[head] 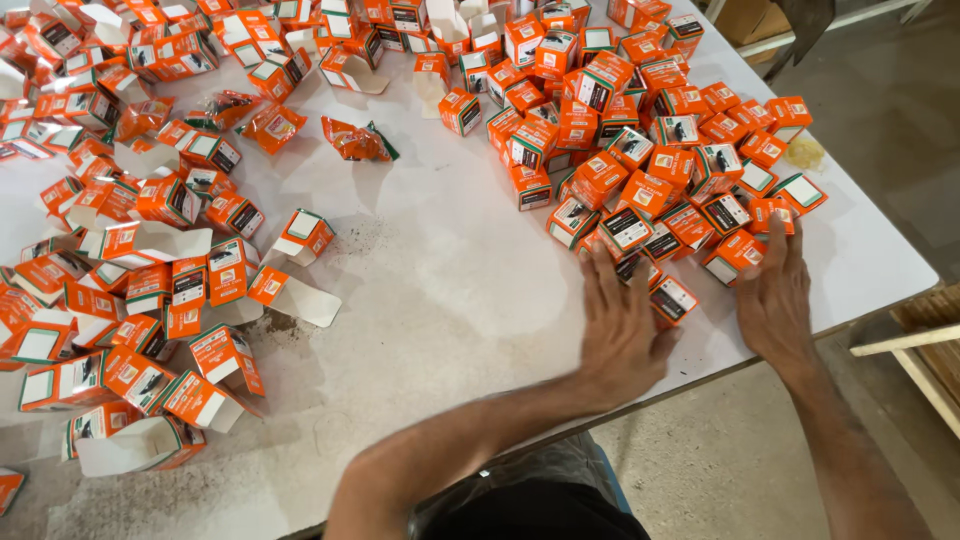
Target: The person folds small orange cardboard boxes on a table, pressing the flaps closed one at a time and occasionally sweeping finished boxes aside with their hands. Other workers at the same table handle boxes alongside them.
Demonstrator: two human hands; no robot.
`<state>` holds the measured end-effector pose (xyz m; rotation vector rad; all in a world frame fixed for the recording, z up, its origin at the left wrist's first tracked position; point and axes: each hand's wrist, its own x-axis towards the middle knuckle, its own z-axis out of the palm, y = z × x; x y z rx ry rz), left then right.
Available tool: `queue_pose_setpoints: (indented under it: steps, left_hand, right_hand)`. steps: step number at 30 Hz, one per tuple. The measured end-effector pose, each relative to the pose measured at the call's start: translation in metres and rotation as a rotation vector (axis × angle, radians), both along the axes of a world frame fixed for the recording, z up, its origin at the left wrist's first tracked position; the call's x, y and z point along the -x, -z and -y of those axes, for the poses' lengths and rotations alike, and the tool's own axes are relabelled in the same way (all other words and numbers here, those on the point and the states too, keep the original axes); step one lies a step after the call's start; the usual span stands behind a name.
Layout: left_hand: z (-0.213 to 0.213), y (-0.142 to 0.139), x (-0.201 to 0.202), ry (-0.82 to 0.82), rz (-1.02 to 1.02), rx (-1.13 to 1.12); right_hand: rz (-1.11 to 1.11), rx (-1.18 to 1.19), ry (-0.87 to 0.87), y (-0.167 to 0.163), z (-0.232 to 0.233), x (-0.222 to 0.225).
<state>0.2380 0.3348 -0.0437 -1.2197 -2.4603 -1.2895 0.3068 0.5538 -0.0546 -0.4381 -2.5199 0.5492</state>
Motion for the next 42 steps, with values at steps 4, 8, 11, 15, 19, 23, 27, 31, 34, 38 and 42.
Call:
queue_pose_setpoints:
  steps: [4, 8, 11, 15, 19, 23, 27, 31, 34, 38, 42]
  left_hand:
    - [-0.037, -0.002, -0.023, -0.119, 0.128, -0.097]
    - [-0.036, -0.007, -0.030, -0.047, 0.198, -0.099]
    - [-0.006, -0.005, -0.019, 0.153, 0.197, -0.136]
    - [0.063, 0.001, 0.012, 0.224, 0.163, -0.222]
    - [0.128, 0.002, 0.071, 0.021, 0.014, -0.299]
    - [0.169, -0.014, 0.181, -0.222, -0.186, -0.257]
    - [0.195, -0.036, 0.277, -0.486, -0.480, -0.151]
    - [0.163, -0.050, 0.327, -0.433, -0.475, -0.032]
    - [0.114, -0.063, 0.360, -0.367, -0.433, 0.025]
    - [0.077, -0.077, 0.380, -0.305, -0.585, 0.217]
    - [0.068, -0.078, 0.382, -0.258, -0.637, 0.521]
  right_hand:
    - [-0.044, 0.100, -0.016, 0.003, -0.007, -0.001]
    - [-0.196, 0.034, -0.002, 0.003, -0.003, -0.006]
    - [-0.395, -0.070, -0.022, -0.001, 0.021, -0.014]
    - [-0.549, -0.248, -0.416, -0.010, 0.079, -0.015]
    - [-0.329, -0.241, -0.935, -0.022, 0.146, 0.025]
    - [-0.028, -0.061, -0.944, -0.034, 0.203, 0.110]
    - [0.037, -0.152, -0.888, -0.036, 0.243, 0.178]
    - [-0.022, -0.256, -0.921, -0.033, 0.252, 0.197]
    - [-0.038, -0.213, -0.958, -0.032, 0.247, 0.198]
    - [-0.048, -0.117, -0.986, -0.030, 0.243, 0.199]
    - [-0.057, -0.091, -0.989, -0.026, 0.239, 0.200]
